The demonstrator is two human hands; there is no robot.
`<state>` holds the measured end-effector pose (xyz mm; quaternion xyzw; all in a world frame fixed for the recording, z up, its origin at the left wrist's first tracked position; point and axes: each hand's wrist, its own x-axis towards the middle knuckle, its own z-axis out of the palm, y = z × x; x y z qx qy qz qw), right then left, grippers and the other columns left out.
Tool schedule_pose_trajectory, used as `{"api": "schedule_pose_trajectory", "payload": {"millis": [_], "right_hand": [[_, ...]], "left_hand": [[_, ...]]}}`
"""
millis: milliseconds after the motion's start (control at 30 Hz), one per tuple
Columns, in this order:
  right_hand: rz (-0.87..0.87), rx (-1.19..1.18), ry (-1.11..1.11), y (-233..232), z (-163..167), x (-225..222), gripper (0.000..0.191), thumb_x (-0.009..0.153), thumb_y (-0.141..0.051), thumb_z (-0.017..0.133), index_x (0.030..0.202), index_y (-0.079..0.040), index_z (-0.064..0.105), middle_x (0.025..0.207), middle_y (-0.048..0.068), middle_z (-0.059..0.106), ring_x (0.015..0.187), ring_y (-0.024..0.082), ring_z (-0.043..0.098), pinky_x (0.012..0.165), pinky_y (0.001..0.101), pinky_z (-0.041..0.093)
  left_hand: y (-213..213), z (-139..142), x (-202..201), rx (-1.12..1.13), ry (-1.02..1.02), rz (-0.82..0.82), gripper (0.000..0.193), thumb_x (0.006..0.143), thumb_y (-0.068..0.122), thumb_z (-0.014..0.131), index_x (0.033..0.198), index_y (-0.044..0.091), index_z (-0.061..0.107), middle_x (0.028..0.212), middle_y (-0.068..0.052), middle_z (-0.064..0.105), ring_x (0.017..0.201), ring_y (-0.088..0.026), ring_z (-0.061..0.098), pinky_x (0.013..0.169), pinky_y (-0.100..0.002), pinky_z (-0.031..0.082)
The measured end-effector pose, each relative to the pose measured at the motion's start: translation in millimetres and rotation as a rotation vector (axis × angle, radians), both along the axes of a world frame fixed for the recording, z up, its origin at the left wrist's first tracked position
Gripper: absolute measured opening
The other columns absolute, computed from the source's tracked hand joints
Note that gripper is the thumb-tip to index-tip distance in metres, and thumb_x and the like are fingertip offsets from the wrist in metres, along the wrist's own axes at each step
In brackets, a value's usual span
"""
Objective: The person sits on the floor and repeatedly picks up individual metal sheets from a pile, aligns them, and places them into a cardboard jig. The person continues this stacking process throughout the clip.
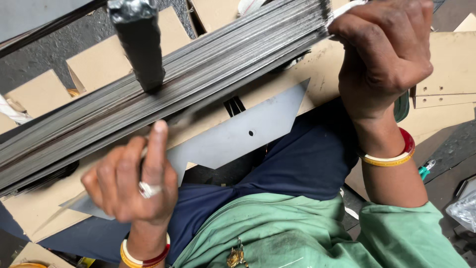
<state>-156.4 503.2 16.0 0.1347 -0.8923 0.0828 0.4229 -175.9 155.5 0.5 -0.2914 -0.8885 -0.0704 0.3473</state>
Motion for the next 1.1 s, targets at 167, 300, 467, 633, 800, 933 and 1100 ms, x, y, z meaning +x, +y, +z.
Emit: {"api": "schedule_pose_trajectory", "payload": {"millis": [167, 300, 467, 633, 800, 933, 1100], "right_hand": [[-0.005, 0.081, -0.089, 5.1, 13.1, 11.3, 0.016, 0.096, 0.011, 0.070, 0.109, 0.002, 0.074, 0.107, 0.013, 0.066, 0.102, 0.027, 0.063, 0.091, 0.0356, 0.049], [-0.015, 0.077, -0.110, 7.2, 11.7, 14.5, 0.017, 0.098, 0.011, 0.069, 0.111, 0.002, 0.075, 0.110, 0.014, 0.063, 0.106, 0.028, 0.062, 0.094, 0.0358, 0.049], [-0.007, -0.230, -0.068, -3.3, -15.8, 17.1, 0.021, 0.098, 0.014, 0.072, 0.117, 0.005, 0.077, 0.117, 0.019, 0.060, 0.109, 0.029, 0.062, 0.096, 0.0329, 0.053], [0.065, -0.356, -0.114, -6.7, -46.5, 10.2, 0.021, 0.112, 0.023, 0.060, 0.129, 0.012, 0.065, 0.125, 0.020, 0.066, 0.118, 0.029, 0.065, 0.106, 0.0356, 0.056], [0.100, -0.306, -0.116, -4.5, -57.7, 12.4, 0.025, 0.109, 0.028, 0.055, 0.128, 0.014, 0.064, 0.126, 0.023, 0.065, 0.116, 0.029, 0.064, 0.099, 0.0316, 0.054], [0.017, -0.241, -0.108, -16.0, -51.9, 12.2, 0.022, 0.105, 0.025, 0.061, 0.122, 0.014, 0.069, 0.126, 0.023, 0.067, 0.116, 0.029, 0.067, 0.097, 0.0292, 0.056], [-0.044, 0.073, -0.050, -32.1, -29.8, 14.1, 0.016, 0.107, 0.025, 0.068, 0.119, 0.014, 0.071, 0.123, 0.022, 0.068, 0.115, 0.032, 0.068, 0.101, 0.0370, 0.059]], "left_hand": [[9.0, 0.3, 0.0, 0.125, -0.127, -0.050, 0.036, 0.103, 0.001, 0.084, 0.132, 0.021, 0.078, 0.094, 0.004, 0.067, 0.087, -0.014, 0.059, 0.079, -0.031, 0.037], [9.6, 20.8, -2.1, 0.133, -0.077, -0.095, 0.032, 0.090, -0.002, 0.083, 0.118, 0.012, 0.081, 0.085, 0.000, 0.063, 0.081, -0.020, 0.058, 0.077, -0.037, 0.038], [-3.7, 39.3, -6.4, 0.238, -0.205, -0.110, 0.026, 0.091, -0.008, 0.086, 0.107, 0.004, 0.068, 0.103, -0.008, 0.062, 0.096, -0.024, 0.062, 0.084, -0.037, 0.044], [-15.1, 39.3, -21.7, 0.276, -0.187, -0.133, 0.023, 0.091, -0.008, 0.082, 0.104, 0.000, 0.066, 0.102, -0.010, 0.061, 0.095, -0.027, 0.060, 0.082, -0.042, 0.049], [-24.2, 32.7, -25.5, 0.299, -0.152, -0.190, 0.018, 0.095, -0.009, 0.075, 0.104, 0.000, 0.063, 0.107, -0.009, 0.061, 0.096, -0.025, 0.061, 0.080, -0.039, 0.049], [-28.9, 22.5, -29.5, 0.330, -0.089, -0.237, 0.018, 0.090, -0.007, 0.076, 0.094, -0.001, 0.060, 0.099, -0.010, 0.062, 0.092, -0.027, 0.060, 0.077, -0.042, 0.049], [-33.9, 11.6, -28.3, 0.307, -0.115, -0.159, 0.018, 0.100, -0.007, 0.077, 0.100, 0.003, 0.061, 0.103, -0.006, 0.061, 0.099, -0.024, 0.059, 0.078, -0.039, 0.048]]}}
